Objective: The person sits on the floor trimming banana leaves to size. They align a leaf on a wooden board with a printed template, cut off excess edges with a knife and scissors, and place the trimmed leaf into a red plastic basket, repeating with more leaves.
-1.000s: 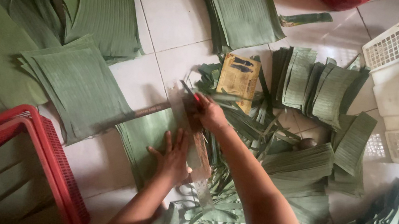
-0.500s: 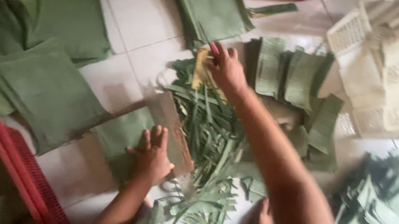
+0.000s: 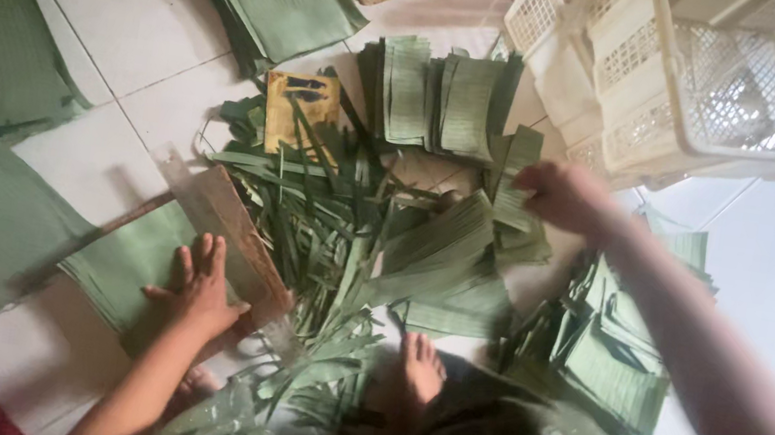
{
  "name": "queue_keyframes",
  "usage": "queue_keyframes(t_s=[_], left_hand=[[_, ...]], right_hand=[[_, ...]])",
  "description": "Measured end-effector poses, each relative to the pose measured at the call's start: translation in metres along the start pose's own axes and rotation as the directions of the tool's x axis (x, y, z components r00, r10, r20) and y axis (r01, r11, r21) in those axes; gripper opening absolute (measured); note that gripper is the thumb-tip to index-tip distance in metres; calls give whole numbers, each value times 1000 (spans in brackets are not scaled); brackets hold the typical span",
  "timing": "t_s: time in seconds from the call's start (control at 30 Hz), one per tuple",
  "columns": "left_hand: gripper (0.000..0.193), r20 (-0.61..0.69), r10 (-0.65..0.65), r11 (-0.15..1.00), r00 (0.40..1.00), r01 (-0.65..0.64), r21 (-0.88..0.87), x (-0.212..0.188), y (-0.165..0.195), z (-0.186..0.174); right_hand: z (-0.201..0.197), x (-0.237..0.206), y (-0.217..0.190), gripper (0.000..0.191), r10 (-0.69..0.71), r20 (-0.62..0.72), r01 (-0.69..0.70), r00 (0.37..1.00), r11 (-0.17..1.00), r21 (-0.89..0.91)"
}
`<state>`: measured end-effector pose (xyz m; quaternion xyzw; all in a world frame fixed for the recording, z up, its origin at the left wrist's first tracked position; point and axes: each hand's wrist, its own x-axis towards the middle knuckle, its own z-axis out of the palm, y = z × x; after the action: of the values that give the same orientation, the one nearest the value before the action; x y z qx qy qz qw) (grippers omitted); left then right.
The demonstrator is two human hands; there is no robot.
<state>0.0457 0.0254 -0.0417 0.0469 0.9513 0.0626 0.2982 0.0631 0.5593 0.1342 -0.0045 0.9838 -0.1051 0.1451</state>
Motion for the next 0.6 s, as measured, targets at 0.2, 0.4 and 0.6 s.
queue_keyframes(t_s=[0.2, 0.4, 0.6], left_hand=[[129, 27, -51, 998, 998, 50, 38, 6, 3, -3], [130, 25, -29, 997, 999, 27, 71, 8, -1, 1], [127, 9, 11, 999, 1000, -10, -45, 18, -10, 4]], right_hand=[[144, 56, 8, 23, 201, -204, -148, 958, 957, 249], [148, 65, -9, 34, 464, 42, -464, 885, 886, -1], [156, 94, -18, 45, 445, 19, -446, 895, 894, 46]])
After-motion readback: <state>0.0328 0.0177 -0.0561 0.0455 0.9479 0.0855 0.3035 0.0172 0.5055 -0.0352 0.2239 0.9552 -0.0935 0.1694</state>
